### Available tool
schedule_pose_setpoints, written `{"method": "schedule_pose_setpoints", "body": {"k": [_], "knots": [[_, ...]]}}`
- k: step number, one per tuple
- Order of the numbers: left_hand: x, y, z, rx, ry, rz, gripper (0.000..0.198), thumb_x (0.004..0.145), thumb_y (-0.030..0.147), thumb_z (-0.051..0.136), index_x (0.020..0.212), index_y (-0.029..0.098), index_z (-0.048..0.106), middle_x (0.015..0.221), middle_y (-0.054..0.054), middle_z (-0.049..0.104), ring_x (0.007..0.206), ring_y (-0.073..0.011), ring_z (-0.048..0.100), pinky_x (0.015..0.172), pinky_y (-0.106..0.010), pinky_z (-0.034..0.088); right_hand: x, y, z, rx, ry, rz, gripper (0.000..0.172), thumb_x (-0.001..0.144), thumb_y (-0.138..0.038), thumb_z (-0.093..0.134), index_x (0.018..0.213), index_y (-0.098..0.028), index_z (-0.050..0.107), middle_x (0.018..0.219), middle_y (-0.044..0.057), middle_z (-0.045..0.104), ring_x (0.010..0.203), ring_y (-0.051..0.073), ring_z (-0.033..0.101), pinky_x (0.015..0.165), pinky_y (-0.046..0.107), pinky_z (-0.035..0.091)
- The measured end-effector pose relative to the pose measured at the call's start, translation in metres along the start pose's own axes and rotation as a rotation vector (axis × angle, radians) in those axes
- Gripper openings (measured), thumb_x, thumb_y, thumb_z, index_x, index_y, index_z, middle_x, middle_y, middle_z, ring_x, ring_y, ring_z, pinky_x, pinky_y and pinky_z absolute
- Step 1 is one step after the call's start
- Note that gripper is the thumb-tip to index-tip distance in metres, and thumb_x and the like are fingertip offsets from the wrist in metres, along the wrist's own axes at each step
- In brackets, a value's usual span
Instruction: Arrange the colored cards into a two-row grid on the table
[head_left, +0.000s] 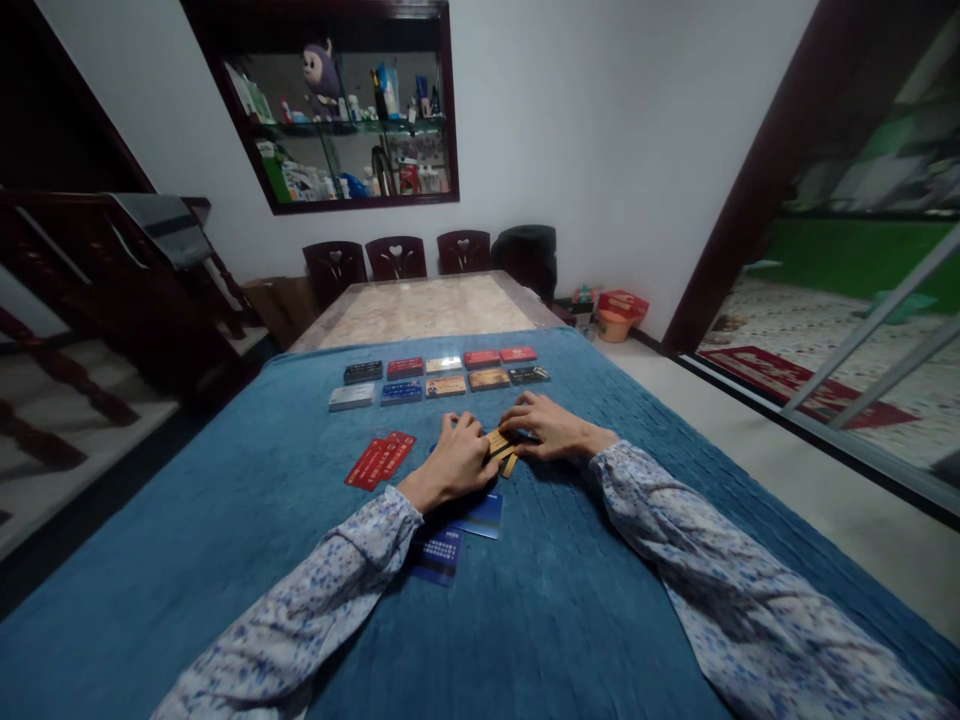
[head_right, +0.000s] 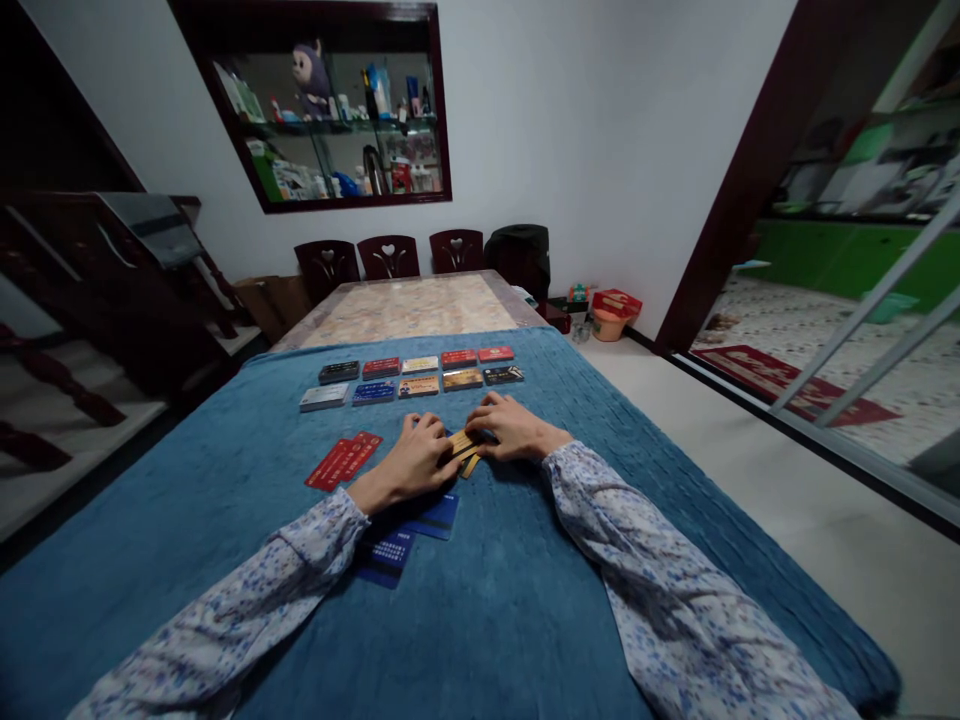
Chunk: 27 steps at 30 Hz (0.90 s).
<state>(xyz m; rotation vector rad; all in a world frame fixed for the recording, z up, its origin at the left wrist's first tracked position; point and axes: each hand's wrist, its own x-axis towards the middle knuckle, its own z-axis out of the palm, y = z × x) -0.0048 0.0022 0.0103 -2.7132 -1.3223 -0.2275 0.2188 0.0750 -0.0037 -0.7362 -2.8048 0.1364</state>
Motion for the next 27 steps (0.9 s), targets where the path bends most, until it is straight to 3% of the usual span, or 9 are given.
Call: {"method": "schedule_pose_setpoints", "body": {"k": [7,11,19,27], "knots": [[0.000,-0.001,-0.008,0.017,-0.009,0.053,0.031,0.098,0.034,0.053,0.088,0.017,0.075,0.093,-0.013,0.073,0.110,-0.0295,0.055,0.094,-0.049,0.037,0.000,0.003,-0.001,0.045,0.007,-0.018,0.033,0.083,-0.027,0.071,0.115,-0.023,0.076,0.119,0.008,0.074,0.108,0.027,0.051,0.094,0.043,0.042],[0.000,-0.003,-0.012,0.001,0.004,0.066,0.032,0.099,0.033,0.051,0.084,0.018,0.074,0.089,-0.011,0.074,0.102,-0.0264,0.057,0.089,-0.043,0.039,0.001,0.003,-0.003,0.089,0.038,-0.044,0.031,0.082,-0.023,0.070,0.112,-0.023,0.078,0.110,0.007,0.077,0.103,0.025,0.054,0.094,0.042,0.043],[0.003,-0.012,-0.013,-0.003,0.078,0.051,0.025,0.095,0.021,0.052,0.081,0.016,0.072,0.085,-0.010,0.073,0.094,-0.0243,0.058,0.084,-0.039,0.040,0.004,0.001,-0.005,0.079,0.153,-0.052,0.026,0.094,-0.020,0.058,0.108,-0.021,0.080,0.093,0.010,0.076,0.094,0.023,0.058,0.086,0.038,0.049],[0.005,-0.025,-0.007,0.065,0.128,-0.023,0.024,0.096,0.014,0.049,0.092,0.015,0.072,0.091,-0.011,0.072,0.094,-0.0242,0.059,0.083,-0.038,0.043,0.007,0.000,0.010,-0.007,0.293,0.119,0.028,0.097,-0.024,0.058,0.122,-0.022,0.072,0.097,0.009,0.066,0.091,0.019,0.060,0.083,0.031,0.048]]}}
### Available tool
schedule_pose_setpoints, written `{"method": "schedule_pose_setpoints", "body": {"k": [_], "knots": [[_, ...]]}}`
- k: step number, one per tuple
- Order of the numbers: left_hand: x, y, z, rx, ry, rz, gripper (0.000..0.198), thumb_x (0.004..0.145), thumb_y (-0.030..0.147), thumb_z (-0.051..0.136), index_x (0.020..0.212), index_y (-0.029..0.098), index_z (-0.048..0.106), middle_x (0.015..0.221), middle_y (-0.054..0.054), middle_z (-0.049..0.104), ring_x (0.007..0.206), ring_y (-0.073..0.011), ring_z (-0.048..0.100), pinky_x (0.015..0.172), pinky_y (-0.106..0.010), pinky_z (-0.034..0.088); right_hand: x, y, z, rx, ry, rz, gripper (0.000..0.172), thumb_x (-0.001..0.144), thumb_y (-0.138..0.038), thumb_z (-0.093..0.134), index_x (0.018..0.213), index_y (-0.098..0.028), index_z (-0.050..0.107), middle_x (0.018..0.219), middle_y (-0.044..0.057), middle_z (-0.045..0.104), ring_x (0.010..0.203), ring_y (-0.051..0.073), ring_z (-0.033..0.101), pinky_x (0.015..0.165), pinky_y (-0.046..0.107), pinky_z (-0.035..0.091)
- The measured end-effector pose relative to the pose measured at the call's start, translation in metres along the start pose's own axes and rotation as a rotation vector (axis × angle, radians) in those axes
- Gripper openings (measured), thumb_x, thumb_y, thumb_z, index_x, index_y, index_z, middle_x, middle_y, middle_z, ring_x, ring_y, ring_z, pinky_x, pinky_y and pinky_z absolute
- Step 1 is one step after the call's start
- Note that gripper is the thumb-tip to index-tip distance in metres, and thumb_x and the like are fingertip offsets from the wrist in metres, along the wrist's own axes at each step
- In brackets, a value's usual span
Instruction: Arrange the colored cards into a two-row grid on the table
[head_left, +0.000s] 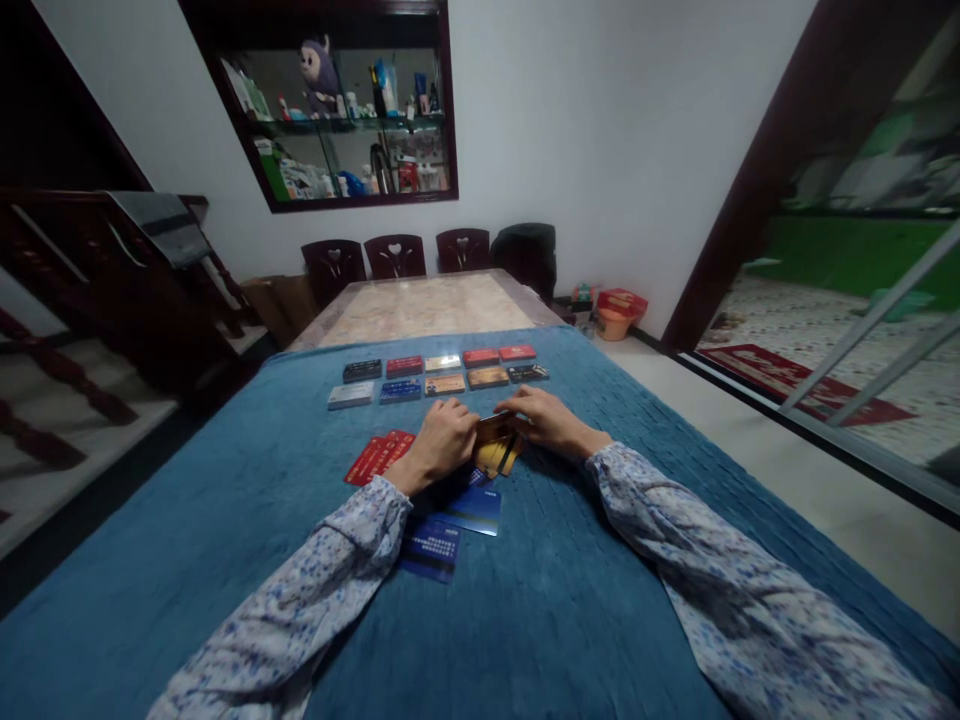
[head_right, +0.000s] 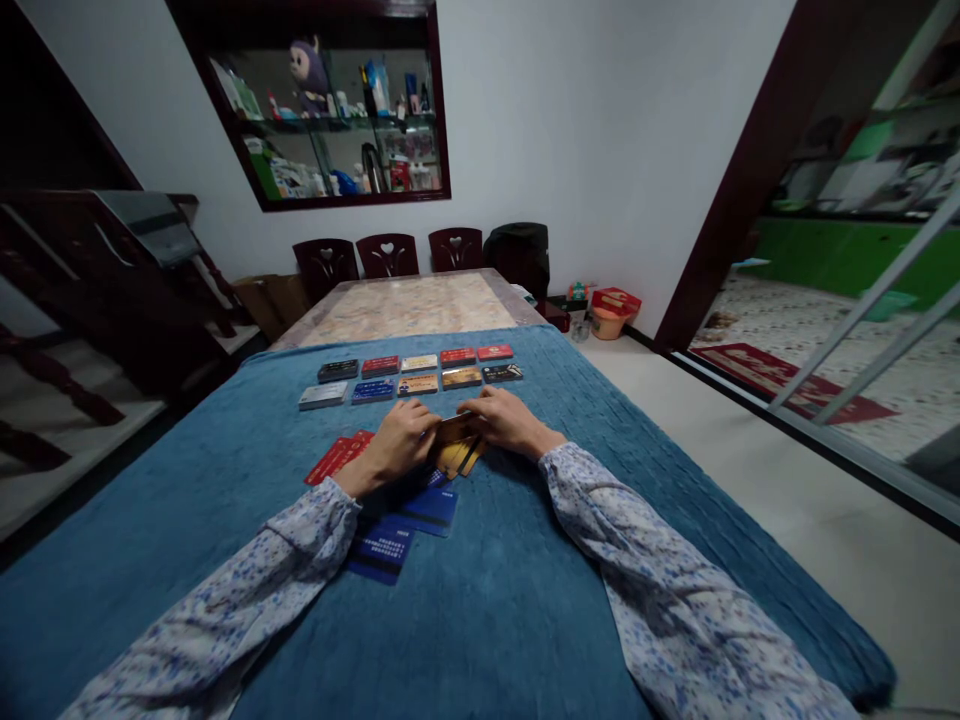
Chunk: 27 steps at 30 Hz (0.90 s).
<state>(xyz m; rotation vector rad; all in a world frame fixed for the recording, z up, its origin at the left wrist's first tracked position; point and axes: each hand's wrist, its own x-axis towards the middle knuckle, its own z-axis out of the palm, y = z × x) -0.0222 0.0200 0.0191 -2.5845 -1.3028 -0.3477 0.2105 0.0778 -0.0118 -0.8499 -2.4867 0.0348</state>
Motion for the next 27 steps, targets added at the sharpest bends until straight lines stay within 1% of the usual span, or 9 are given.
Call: {"method": "schedule_pose_setpoints", "body": {"k": [5,10,13,17,21,24,27], "knots": [[0.000,-0.001,0.002,-0.011,-0.033,-0.065,0.027,0.098,0.014,0.045,0.104,0.016,0.071,0.097,-0.012,0.071,0.098,-0.0262,0.060,0.086,-0.040,0.044,-0.001,-0.008,0.000,-0.062,-0.015,0.108,0.033,0.095,-0.022,0.060,0.128,-0.022,0.063,0.100,0.009,0.065,0.094,0.021,0.059,0.084,0.032,0.046],[0.000,-0.002,0.004,-0.046,-0.045,-0.123,0.034,0.093,0.012,0.047,0.122,0.016,0.063,0.110,-0.013,0.071,0.104,-0.0272,0.060,0.089,-0.040,0.044,0.001,-0.016,-0.003,-0.086,-0.079,0.141,0.032,0.090,-0.016,0.060,0.122,-0.020,0.062,0.100,0.009,0.069,0.096,0.023,0.057,0.082,0.032,0.044],[0.000,-0.004,0.005,-0.064,-0.065,-0.154,0.033,0.090,0.011,0.048,0.120,0.016,0.061,0.111,-0.013,0.070,0.105,-0.0278,0.059,0.090,-0.040,0.044,0.003,-0.018,-0.001,-0.083,-0.094,0.132,0.031,0.089,-0.014,0.058,0.119,-0.019,0.062,0.105,0.009,0.071,0.095,0.023,0.056,0.083,0.033,0.043],[-0.001,-0.003,0.004,-0.072,-0.090,-0.180,0.026,0.091,0.014,0.047,0.114,0.018,0.060,0.110,-0.013,0.069,0.106,-0.0287,0.058,0.090,-0.042,0.043,0.003,-0.018,0.004,-0.097,-0.104,0.135,0.036,0.088,-0.015,0.059,0.124,-0.016,0.059,0.114,0.012,0.069,0.098,0.024,0.054,0.086,0.036,0.043],[-0.002,0.000,-0.001,-0.065,-0.143,-0.222,0.031,0.090,0.016,0.050,0.120,0.019,0.057,0.113,-0.012,0.068,0.108,-0.0291,0.059,0.091,-0.042,0.042,0.001,-0.017,0.007,-0.116,-0.114,0.145,0.044,0.087,-0.018,0.062,0.130,-0.014,0.056,0.117,0.014,0.066,0.103,0.026,0.052,0.087,0.037,0.043],[-0.002,0.002,-0.004,-0.097,-0.181,-0.249,0.036,0.088,0.015,0.051,0.123,0.020,0.055,0.116,-0.012,0.066,0.109,-0.0288,0.059,0.091,-0.041,0.043,0.001,-0.016,0.008,-0.128,-0.111,0.144,0.046,0.088,-0.019,0.061,0.133,-0.014,0.055,0.116,0.015,0.065,0.104,0.027,0.052,0.086,0.038,0.043],[-0.002,0.003,-0.004,-0.134,-0.192,-0.258,0.038,0.087,0.014,0.051,0.125,0.021,0.053,0.120,-0.012,0.065,0.113,-0.0286,0.058,0.092,-0.041,0.043,0.000,-0.014,0.009,-0.135,-0.111,0.145,0.047,0.088,-0.020,0.061,0.134,-0.014,0.055,0.115,0.015,0.064,0.104,0.028,0.051,0.086,0.038,0.043]]}}
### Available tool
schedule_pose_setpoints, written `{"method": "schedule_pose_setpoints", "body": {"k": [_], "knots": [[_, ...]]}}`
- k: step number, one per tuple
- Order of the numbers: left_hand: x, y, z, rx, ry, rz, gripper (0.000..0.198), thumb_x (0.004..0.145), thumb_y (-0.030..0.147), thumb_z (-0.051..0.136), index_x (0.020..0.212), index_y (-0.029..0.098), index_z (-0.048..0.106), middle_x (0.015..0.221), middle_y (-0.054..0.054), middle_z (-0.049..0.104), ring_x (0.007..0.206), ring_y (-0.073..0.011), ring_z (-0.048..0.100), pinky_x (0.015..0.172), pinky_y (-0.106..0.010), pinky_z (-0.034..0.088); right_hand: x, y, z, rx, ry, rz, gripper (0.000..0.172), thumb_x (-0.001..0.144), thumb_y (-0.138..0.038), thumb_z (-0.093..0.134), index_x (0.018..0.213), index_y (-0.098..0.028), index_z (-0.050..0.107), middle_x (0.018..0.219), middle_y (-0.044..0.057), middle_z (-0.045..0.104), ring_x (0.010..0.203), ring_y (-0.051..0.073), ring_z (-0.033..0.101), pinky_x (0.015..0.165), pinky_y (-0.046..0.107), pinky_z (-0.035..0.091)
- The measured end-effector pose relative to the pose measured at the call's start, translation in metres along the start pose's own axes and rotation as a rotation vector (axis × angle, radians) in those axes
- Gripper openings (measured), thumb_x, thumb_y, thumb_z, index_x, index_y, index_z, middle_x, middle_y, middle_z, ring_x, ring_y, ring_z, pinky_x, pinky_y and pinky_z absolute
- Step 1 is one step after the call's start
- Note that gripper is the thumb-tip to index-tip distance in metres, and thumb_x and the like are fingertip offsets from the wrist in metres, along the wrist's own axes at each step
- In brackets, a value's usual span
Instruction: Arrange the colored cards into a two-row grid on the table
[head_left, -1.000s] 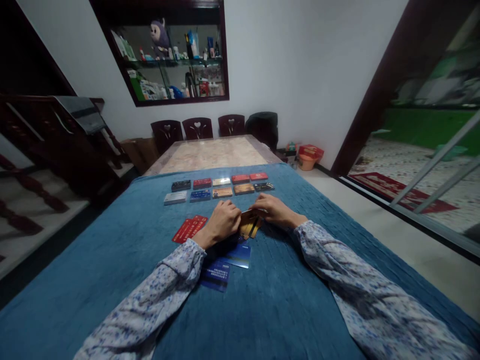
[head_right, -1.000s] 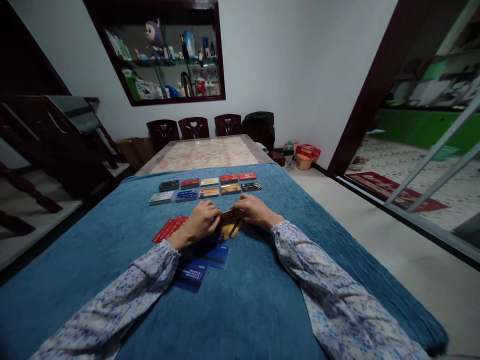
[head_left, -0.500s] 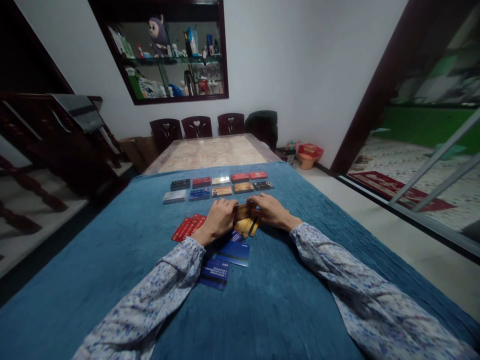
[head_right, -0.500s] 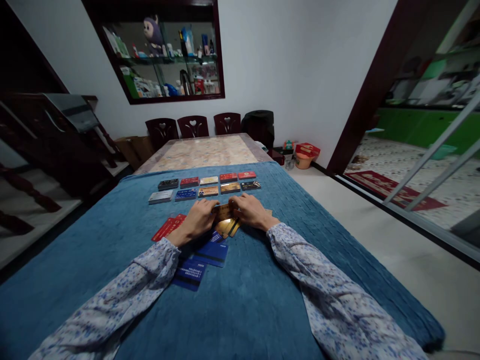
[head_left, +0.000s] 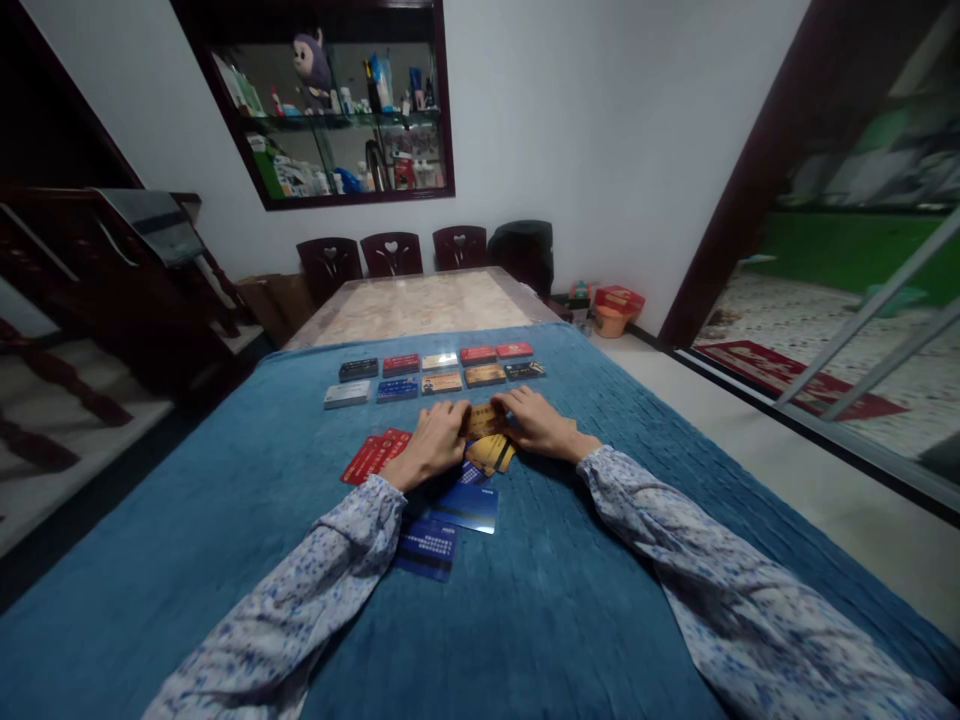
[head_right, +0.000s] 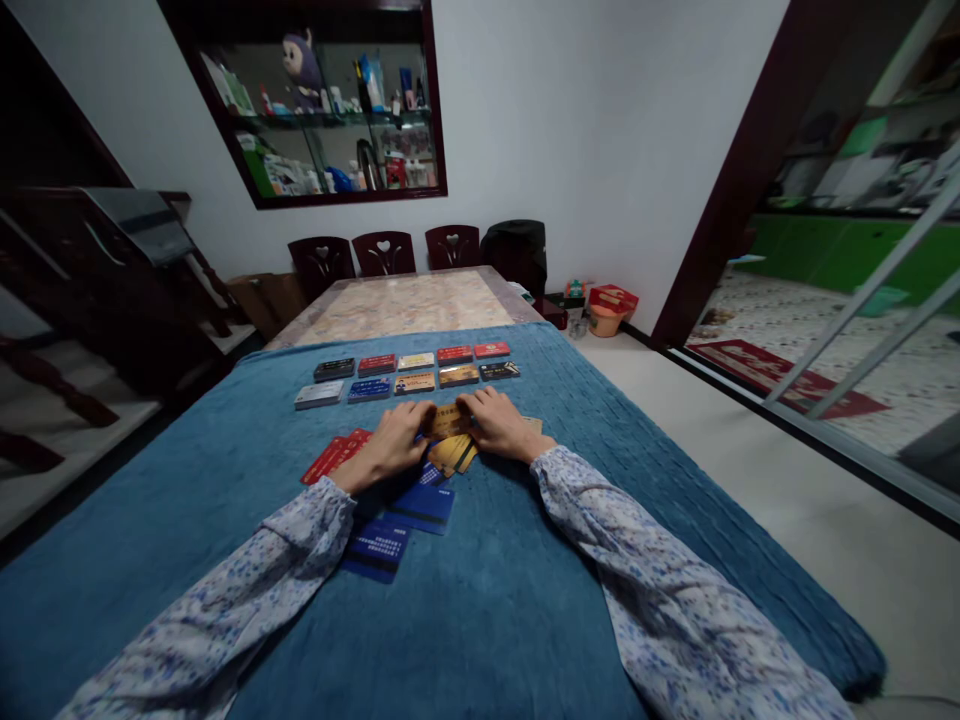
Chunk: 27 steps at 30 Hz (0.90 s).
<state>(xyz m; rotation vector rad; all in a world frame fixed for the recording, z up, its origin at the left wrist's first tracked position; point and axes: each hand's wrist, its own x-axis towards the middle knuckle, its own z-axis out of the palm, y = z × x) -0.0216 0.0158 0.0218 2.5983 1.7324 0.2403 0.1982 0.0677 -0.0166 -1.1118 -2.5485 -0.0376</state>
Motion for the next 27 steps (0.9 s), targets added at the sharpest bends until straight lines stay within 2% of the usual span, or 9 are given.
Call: {"method": "schedule_pose_setpoints", "body": {"k": [6,17,22,27], "knots": [[0.000,-0.002,0.005,-0.011,0.005,-0.003,0.036,0.087,0.014,0.051,0.123,0.018,0.052,0.123,-0.014,0.062,0.117,-0.0301,0.056,0.095,-0.044,0.042,0.002,0.004,0.001,0.000,0.004,-0.016,0.052,0.087,-0.022,0.062,0.138,-0.015,0.053,0.118,0.016,0.063,0.107,0.029,0.050,0.088,0.040,0.044],[0.002,-0.005,0.008,-0.052,0.030,0.006,0.034,0.086,0.017,0.055,0.120,0.016,0.053,0.122,-0.015,0.060,0.117,-0.0311,0.054,0.096,-0.046,0.042,-0.001,0.002,-0.007,-0.024,-0.030,-0.012,0.049,0.093,-0.034,0.061,0.137,-0.014,0.055,0.116,0.017,0.063,0.107,0.028,0.050,0.087,0.040,0.044],[0.004,-0.007,0.009,-0.064,0.043,0.007,0.029,0.089,0.019,0.054,0.118,0.016,0.055,0.122,-0.015,0.060,0.117,-0.0309,0.053,0.096,-0.046,0.042,-0.001,0.004,-0.011,-0.021,-0.049,-0.035,0.050,0.092,-0.036,0.064,0.136,-0.014,0.057,0.124,0.018,0.061,0.111,0.030,0.049,0.088,0.041,0.044],[0.003,-0.007,0.005,-0.044,0.039,0.011,0.032,0.086,0.020,0.062,0.117,0.017,0.056,0.125,-0.014,0.057,0.121,-0.0315,0.052,0.099,-0.047,0.042,-0.001,0.008,-0.014,-0.026,-0.040,-0.053,0.052,0.090,-0.039,0.067,0.135,-0.016,0.059,0.130,0.018,0.059,0.117,0.031,0.047,0.087,0.040,0.044]]}}
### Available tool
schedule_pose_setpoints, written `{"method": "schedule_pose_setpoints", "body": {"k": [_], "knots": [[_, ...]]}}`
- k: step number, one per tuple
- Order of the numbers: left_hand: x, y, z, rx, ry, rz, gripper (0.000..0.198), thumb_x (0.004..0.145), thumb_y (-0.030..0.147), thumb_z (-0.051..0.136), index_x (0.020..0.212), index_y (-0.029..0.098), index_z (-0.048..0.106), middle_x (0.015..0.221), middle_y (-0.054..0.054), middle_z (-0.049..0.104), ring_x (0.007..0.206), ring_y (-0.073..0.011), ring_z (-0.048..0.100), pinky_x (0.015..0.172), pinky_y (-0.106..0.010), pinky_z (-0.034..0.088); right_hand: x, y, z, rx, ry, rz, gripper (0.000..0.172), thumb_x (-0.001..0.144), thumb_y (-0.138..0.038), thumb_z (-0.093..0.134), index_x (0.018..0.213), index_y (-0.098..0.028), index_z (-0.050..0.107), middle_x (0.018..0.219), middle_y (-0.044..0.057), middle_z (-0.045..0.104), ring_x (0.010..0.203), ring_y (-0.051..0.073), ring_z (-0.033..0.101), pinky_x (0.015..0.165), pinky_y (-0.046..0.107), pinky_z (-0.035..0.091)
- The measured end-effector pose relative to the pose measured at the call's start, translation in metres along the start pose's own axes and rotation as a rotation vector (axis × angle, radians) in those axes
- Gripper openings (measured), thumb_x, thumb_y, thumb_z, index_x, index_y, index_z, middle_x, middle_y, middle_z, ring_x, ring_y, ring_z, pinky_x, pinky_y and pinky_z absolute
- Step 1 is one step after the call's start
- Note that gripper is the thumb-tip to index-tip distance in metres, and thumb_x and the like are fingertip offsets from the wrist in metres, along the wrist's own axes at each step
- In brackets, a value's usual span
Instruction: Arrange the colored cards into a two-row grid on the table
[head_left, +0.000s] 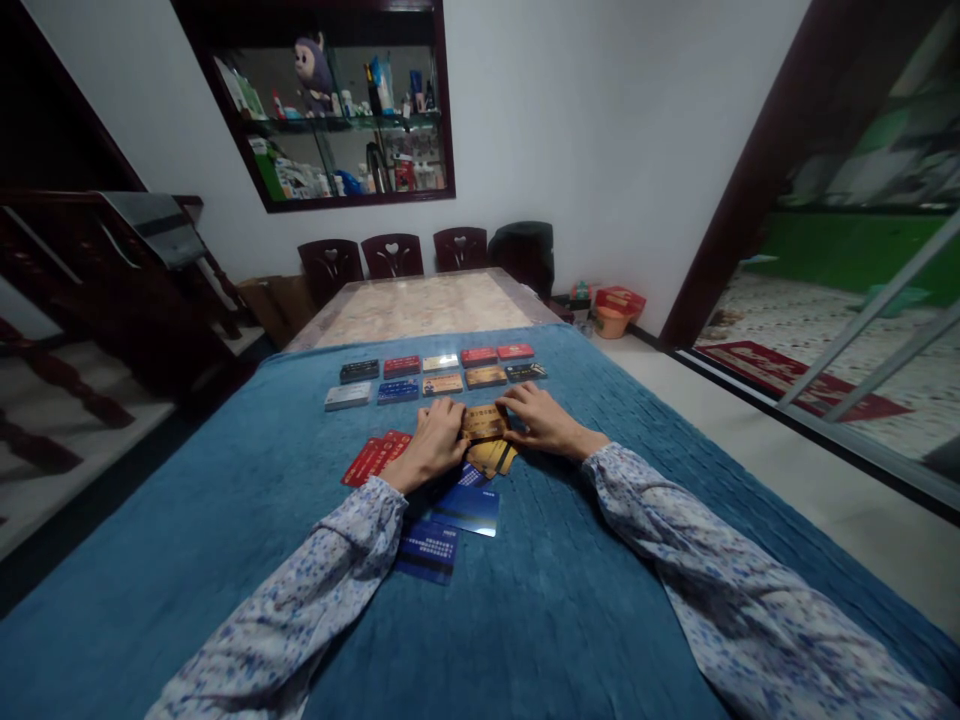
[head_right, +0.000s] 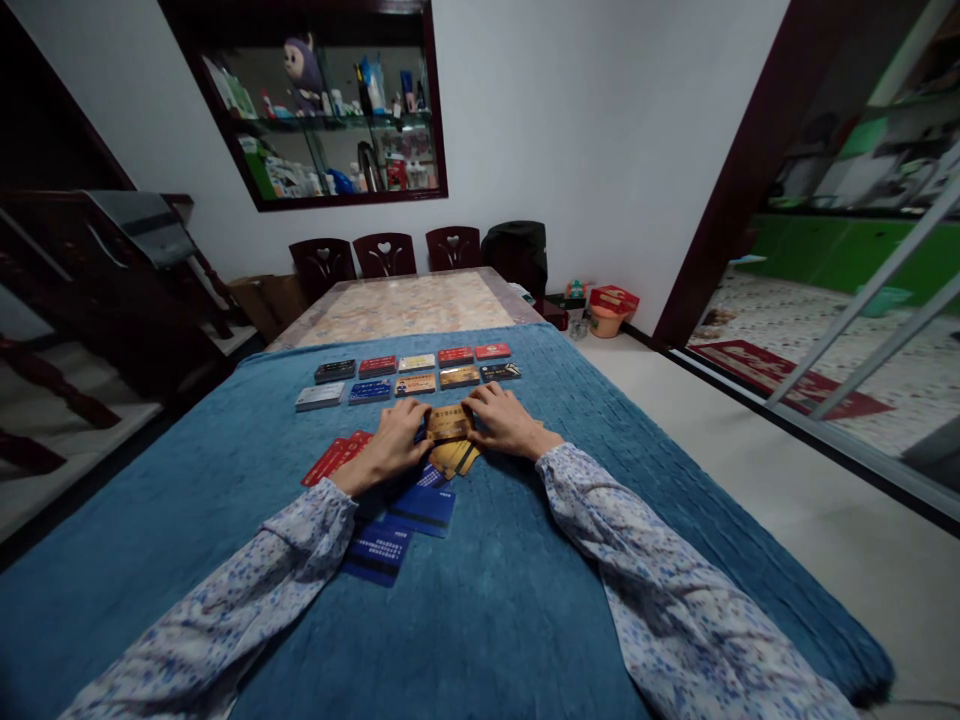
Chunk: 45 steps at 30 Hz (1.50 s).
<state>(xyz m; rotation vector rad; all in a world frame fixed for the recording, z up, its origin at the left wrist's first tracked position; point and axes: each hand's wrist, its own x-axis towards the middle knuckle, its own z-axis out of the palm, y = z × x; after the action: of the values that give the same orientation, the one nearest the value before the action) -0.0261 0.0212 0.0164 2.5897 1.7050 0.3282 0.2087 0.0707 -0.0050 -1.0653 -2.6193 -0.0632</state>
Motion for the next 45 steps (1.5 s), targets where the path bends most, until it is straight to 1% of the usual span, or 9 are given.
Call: {"method": "schedule_pose_setpoints", "body": {"k": [10,13,16,22,26,30,33,36,45], "knots": [[0.002,-0.001,0.000,0.002,-0.013,-0.022,0.029,0.087,0.025,0.066,0.114,0.019,0.060,0.125,-0.012,0.058,0.121,-0.0306,0.051,0.099,-0.046,0.041,0.006,0.008,0.010,-0.009,0.026,0.004,0.049,0.085,-0.036,0.073,0.130,-0.018,0.064,0.126,0.017,0.062,0.114,0.031,0.047,0.090,0.043,0.046],[0.005,-0.001,-0.003,0.013,-0.022,-0.030,0.029,0.087,0.027,0.066,0.115,0.019,0.061,0.125,-0.012,0.059,0.123,-0.0309,0.051,0.099,-0.045,0.042,0.009,0.011,0.006,-0.013,0.013,-0.013,0.042,0.086,-0.035,0.073,0.124,-0.019,0.067,0.126,0.016,0.063,0.115,0.031,0.047,0.091,0.044,0.045],[0.012,-0.002,-0.006,0.014,-0.035,-0.035,0.030,0.087,0.028,0.066,0.115,0.018,0.062,0.126,-0.013,0.059,0.123,-0.0319,0.051,0.098,-0.046,0.042,0.014,0.013,-0.004,-0.014,-0.046,-0.050,0.040,0.087,-0.036,0.071,0.123,-0.020,0.067,0.126,0.015,0.063,0.115,0.031,0.047,0.090,0.042,0.045],[0.034,-0.009,-0.010,0.034,-0.028,-0.024,0.033,0.084,0.025,0.066,0.116,0.018,0.063,0.129,-0.015,0.058,0.126,-0.0347,0.049,0.101,-0.050,0.041,0.030,0.020,-0.018,-0.069,-0.085,-0.053,0.023,0.088,-0.033,0.069,0.106,-0.019,0.069,0.118,0.015,0.063,0.109,0.029,0.048,0.087,0.040,0.043],[0.049,-0.012,-0.013,0.064,-0.009,-0.005,0.032,0.085,0.025,0.063,0.117,0.018,0.063,0.131,-0.015,0.058,0.125,-0.0349,0.049,0.103,-0.052,0.040,0.044,0.027,-0.022,-0.124,-0.121,-0.015,0.025,0.089,-0.033,0.066,0.108,-0.019,0.068,0.117,0.016,0.063,0.111,0.031,0.047,0.082,0.039,0.043],[0.066,-0.014,-0.015,0.084,-0.023,-0.022,0.029,0.086,0.027,0.063,0.114,0.019,0.063,0.129,-0.016,0.059,0.126,-0.0369,0.047,0.099,-0.054,0.042,0.056,0.035,-0.025,-0.155,-0.111,-0.002,0.022,0.090,-0.031,0.064,0.107,-0.019,0.069,0.118,0.017,0.064,0.113,0.033,0.048,0.084,0.040,0.044],[0.079,-0.017,-0.015,0.101,-0.029,-0.031,0.026,0.086,0.029,0.064,0.111,0.021,0.064,0.132,-0.016,0.057,0.129,-0.0368,0.045,0.101,-0.056,0.040,0.065,0.044,-0.025,-0.166,-0.124,-0.003,0.019,0.089,-0.027,0.063,0.105,-0.018,0.070,0.116,0.017,0.065,0.110,0.031,0.049,0.087,0.040,0.045],[0.091,-0.019,-0.015,0.114,-0.045,-0.042,0.022,0.088,0.029,0.060,0.107,0.021,0.066,0.132,-0.015,0.058,0.129,-0.0363,0.045,0.102,-0.057,0.040,0.075,0.055,-0.022,-0.161,-0.140,0.031,0.024,0.087,-0.028,0.065,0.109,-0.019,0.070,0.120,0.016,0.064,0.111,0.031,0.049,0.084,0.039,0.046],[0.118,-0.019,-0.012,0.133,-0.132,-0.071,0.033,0.085,0.026,0.059,0.116,0.017,0.067,0.136,-0.018,0.057,0.131,-0.0383,0.044,0.104,-0.061,0.039,0.096,0.079,-0.013,-0.148,-0.203,0.054,0.026,0.082,-0.028,0.070,0.107,-0.020,0.074,0.120,0.016,0.067,0.107,0.031,0.052,0.087,0.040,0.046]]}}
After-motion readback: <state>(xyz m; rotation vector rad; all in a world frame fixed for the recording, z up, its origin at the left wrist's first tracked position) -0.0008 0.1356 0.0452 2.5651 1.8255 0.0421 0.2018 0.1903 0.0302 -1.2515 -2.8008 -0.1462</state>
